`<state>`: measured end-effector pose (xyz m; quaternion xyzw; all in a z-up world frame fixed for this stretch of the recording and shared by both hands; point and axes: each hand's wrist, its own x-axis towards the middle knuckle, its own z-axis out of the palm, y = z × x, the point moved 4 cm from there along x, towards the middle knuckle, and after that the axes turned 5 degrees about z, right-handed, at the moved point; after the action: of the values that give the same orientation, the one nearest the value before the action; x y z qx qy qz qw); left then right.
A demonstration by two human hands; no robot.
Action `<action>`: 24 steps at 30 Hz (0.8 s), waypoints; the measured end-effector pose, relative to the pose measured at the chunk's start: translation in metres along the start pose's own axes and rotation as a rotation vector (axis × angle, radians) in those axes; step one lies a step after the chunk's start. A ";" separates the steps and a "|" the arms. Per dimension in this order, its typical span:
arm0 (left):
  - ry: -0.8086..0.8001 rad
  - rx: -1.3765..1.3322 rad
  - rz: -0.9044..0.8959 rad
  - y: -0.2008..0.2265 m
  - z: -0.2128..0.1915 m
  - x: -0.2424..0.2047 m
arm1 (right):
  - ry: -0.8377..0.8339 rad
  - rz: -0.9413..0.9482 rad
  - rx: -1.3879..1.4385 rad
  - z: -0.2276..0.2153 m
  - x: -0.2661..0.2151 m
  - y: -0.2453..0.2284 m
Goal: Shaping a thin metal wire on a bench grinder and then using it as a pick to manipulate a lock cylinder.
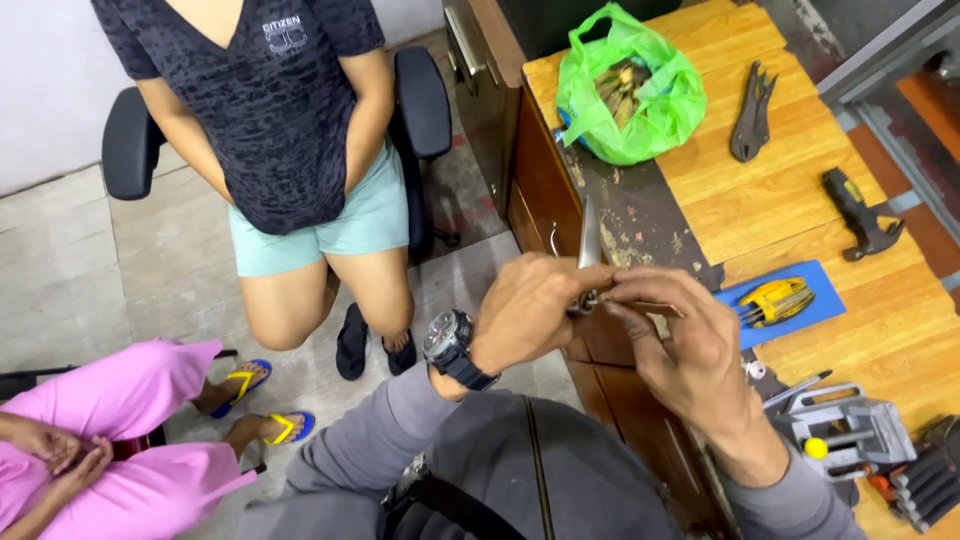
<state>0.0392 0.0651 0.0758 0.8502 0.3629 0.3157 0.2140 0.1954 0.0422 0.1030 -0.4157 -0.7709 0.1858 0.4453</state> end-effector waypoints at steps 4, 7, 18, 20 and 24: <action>-0.003 0.017 -0.010 -0.014 0.018 -0.003 | -0.132 -0.037 -0.077 -0.002 -0.001 -0.002; -0.245 -0.117 -0.104 -0.026 0.030 -0.009 | -0.172 -0.010 -0.087 0.004 -0.012 0.010; -0.061 -0.281 -0.103 -0.050 0.061 -0.017 | -0.242 0.137 -0.119 0.012 -0.018 0.031; -0.068 -0.273 -0.096 -0.053 0.061 -0.019 | -0.248 0.157 -0.114 0.014 -0.018 0.032; -0.027 -0.220 -0.080 -0.052 0.053 -0.018 | -0.286 0.217 -0.161 0.015 -0.012 0.030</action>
<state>0.0410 0.0780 0.0006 0.8107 0.3567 0.3332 0.3232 0.2004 0.0512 0.0691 -0.5001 -0.7894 0.2276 0.2738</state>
